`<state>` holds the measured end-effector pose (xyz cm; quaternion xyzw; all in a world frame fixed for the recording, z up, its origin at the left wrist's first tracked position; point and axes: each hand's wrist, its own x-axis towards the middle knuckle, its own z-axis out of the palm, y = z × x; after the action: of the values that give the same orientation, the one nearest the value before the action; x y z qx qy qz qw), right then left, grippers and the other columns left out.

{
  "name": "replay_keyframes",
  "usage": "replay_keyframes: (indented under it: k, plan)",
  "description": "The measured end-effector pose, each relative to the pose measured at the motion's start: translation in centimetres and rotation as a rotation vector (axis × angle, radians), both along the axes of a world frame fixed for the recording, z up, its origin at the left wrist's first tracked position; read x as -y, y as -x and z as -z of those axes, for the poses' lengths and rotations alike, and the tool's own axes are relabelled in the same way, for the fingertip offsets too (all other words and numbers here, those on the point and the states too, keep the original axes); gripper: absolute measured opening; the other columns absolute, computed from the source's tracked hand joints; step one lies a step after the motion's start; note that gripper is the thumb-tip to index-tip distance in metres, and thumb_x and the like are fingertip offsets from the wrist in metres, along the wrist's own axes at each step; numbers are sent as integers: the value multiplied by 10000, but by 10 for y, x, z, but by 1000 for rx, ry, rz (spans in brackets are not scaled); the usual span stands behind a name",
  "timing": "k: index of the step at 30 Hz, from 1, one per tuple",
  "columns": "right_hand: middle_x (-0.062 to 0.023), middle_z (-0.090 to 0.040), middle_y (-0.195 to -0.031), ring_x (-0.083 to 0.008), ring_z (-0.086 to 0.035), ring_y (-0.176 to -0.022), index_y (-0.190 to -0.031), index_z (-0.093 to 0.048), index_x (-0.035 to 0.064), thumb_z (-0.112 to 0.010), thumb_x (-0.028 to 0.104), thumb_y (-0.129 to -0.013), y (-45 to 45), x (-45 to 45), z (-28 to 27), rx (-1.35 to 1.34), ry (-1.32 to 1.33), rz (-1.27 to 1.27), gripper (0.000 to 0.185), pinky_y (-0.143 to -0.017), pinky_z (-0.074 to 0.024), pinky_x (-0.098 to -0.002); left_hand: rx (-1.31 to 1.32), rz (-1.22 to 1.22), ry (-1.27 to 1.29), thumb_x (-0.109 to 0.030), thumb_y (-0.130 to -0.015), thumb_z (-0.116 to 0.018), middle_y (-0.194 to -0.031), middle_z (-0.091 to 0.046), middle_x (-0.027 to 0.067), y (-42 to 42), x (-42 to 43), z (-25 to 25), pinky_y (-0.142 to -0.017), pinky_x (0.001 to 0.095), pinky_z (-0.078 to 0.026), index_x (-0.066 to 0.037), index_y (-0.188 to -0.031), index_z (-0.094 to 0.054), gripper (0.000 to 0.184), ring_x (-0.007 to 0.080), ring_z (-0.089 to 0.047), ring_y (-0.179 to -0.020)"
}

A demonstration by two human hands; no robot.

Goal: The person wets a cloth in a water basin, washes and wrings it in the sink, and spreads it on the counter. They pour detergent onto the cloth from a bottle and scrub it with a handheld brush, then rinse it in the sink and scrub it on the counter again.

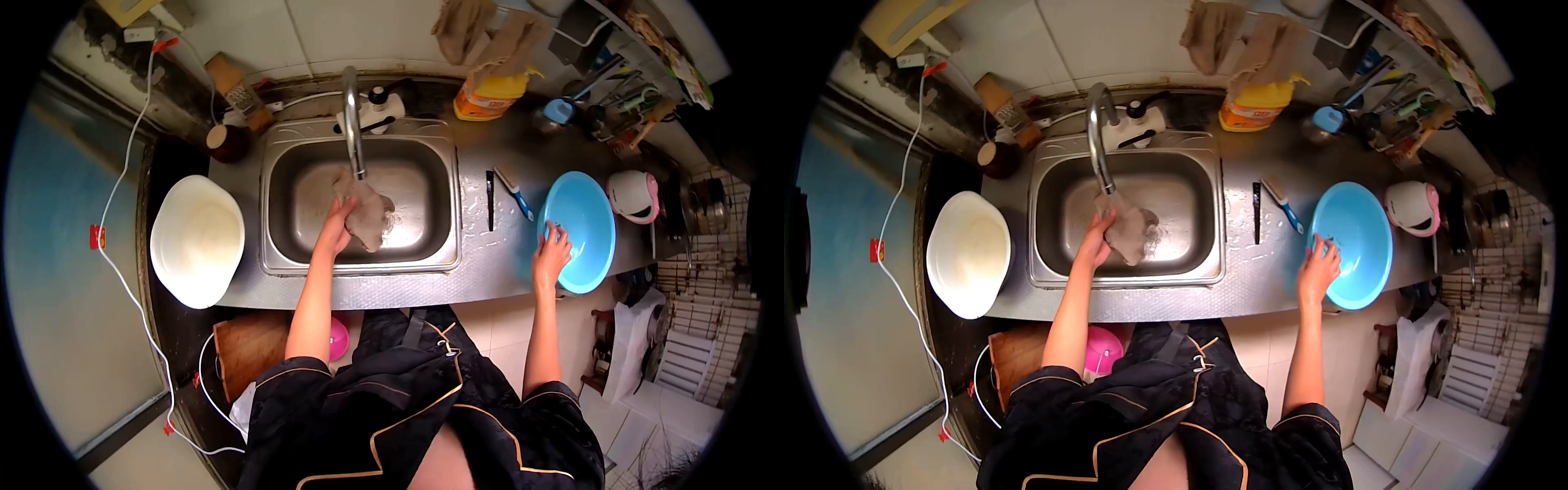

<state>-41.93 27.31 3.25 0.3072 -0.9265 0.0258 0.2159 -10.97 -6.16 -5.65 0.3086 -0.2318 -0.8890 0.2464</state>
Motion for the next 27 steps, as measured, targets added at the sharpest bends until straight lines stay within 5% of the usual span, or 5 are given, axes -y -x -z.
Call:
replay_keyframes:
  k: [5, 13, 15, 21, 27]
  plan:
    - [-98, -652, -1071, -325, -618, -955, -1315, -522, 188, -543, 170, -964, 35, -60, 10, 264, -51, 95, 353, -781, -466, -486, 30, 51, 56, -65, -935, -608, -1307, -551, 102, 14, -3, 26, -997, 430, -486, -108, -1394, -395, 508, 255, -548, -1212]
    - [-163, -590, -1137, -354, -559, -1008, -1268, -550, 77, -584, 95, -900, 55, -80, 13, 4, 153, 123, 370, -898, -441, -455, 27, 13, 10, -42, -898, -659, -1283, -573, 113, 28, -12, 3, -960, 468, -512, -63, -1345, -436, 500, 270, -560, -1205]
    - [-189, -559, -1177, -356, -530, -1076, -1281, -530, 36, -623, 141, -881, 55, -58, 41, 429, 273, -100, 424, -948, -426, -449, 87, -73, -7, -41, -879, -687, -1158, -639, 113, 39, -15, 0, -900, 466, -549, -22, -1282, -489, 450, 288, -622, -1110]
    - [-232, -456, -1349, -394, -419, -1241, -1359, -447, -18, -782, 510, -721, 18, 62, 63, 460, 176, -92, 894, -1056, -329, -507, 378, -213, 154, -21, -814, -726, -964, -667, 109, 53, -12, 46, -735, 405, -589, -27, -1095, -577, 318, 269, -681, -872]
    - [-149, -517, -1191, -332, -484, -1099, -1326, -475, 30, -789, 340, -746, 48, 82, 60, 555, 158, -72, 729, -902, -398, -471, 303, -303, -83, 5, -863, -530, -907, -639, 151, 34, -7, 53, -713, 444, -599, -21, -1043, -526, 182, 320, -680, -854]
